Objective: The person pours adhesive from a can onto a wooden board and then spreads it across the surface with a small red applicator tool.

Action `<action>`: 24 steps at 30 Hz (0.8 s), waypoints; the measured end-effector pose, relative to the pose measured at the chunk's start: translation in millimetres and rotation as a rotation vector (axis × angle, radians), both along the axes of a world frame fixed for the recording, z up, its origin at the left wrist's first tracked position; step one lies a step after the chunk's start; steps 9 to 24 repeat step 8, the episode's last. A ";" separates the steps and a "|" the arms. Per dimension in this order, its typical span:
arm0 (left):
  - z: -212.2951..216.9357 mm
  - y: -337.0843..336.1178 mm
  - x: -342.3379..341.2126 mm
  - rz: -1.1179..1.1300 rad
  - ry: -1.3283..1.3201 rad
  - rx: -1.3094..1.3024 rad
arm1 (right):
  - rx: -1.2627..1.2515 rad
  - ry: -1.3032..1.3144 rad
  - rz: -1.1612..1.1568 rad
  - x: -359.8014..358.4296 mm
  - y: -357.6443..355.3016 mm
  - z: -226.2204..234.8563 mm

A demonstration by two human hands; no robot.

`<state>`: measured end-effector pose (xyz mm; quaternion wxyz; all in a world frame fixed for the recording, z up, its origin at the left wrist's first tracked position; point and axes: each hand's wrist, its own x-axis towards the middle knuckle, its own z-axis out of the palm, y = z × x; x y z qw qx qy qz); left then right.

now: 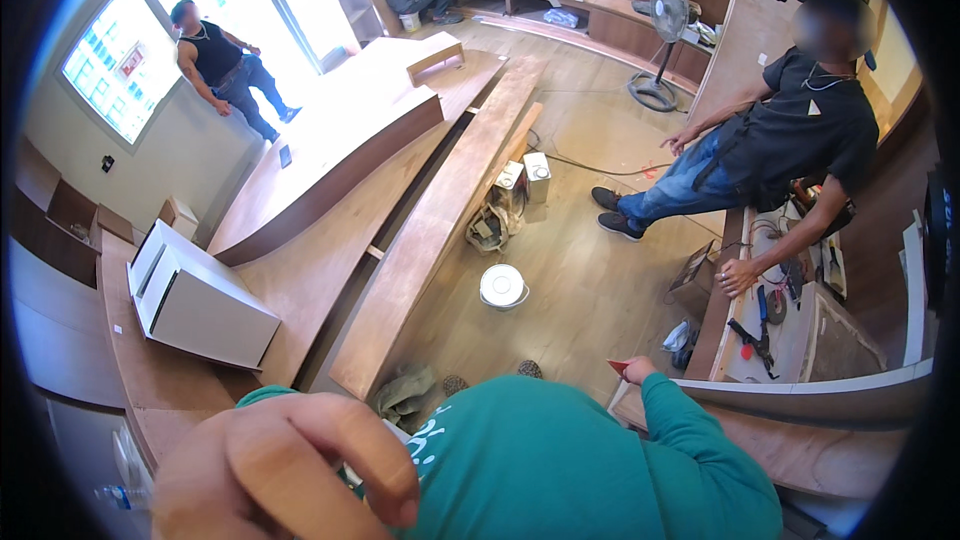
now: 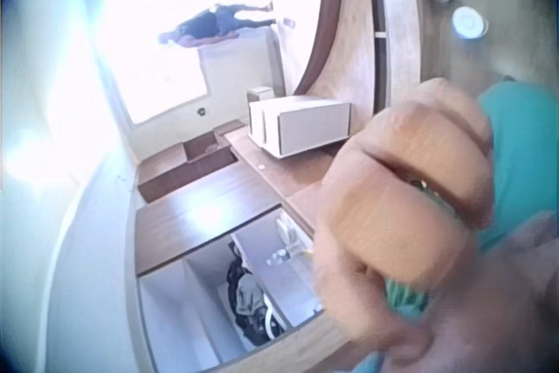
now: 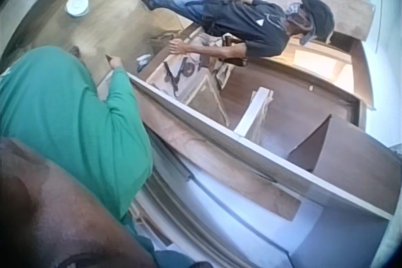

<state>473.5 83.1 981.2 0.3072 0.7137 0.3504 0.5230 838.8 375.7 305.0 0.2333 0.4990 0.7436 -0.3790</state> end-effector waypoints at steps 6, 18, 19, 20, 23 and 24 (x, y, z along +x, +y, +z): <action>18.0 26.6 12.7 -0.124 0.069 -0.027 | -0.097 0.092 -0.155 -7.5 21.3 -31.5; 4.1 40.1 11.7 -0.161 0.044 0.077 | -0.070 0.166 -0.225 -7.9 18.4 -38.8; 4.1 40.1 11.7 -0.161 0.044 0.077 | -0.070 0.166 -0.225 -7.9 18.4 -38.8; 4.1 40.1 11.7 -0.161 0.044 0.077 | -0.070 0.166 -0.225 -7.9 18.4 -38.8; 4.1 40.1 11.7 -0.161 0.044 0.077 | -0.070 0.166 -0.225 -7.9 18.4 -38.8; 4.1 40.1 11.7 -0.161 0.044 0.077 | -0.070 0.166 -0.225 -7.9 18.4 -38.8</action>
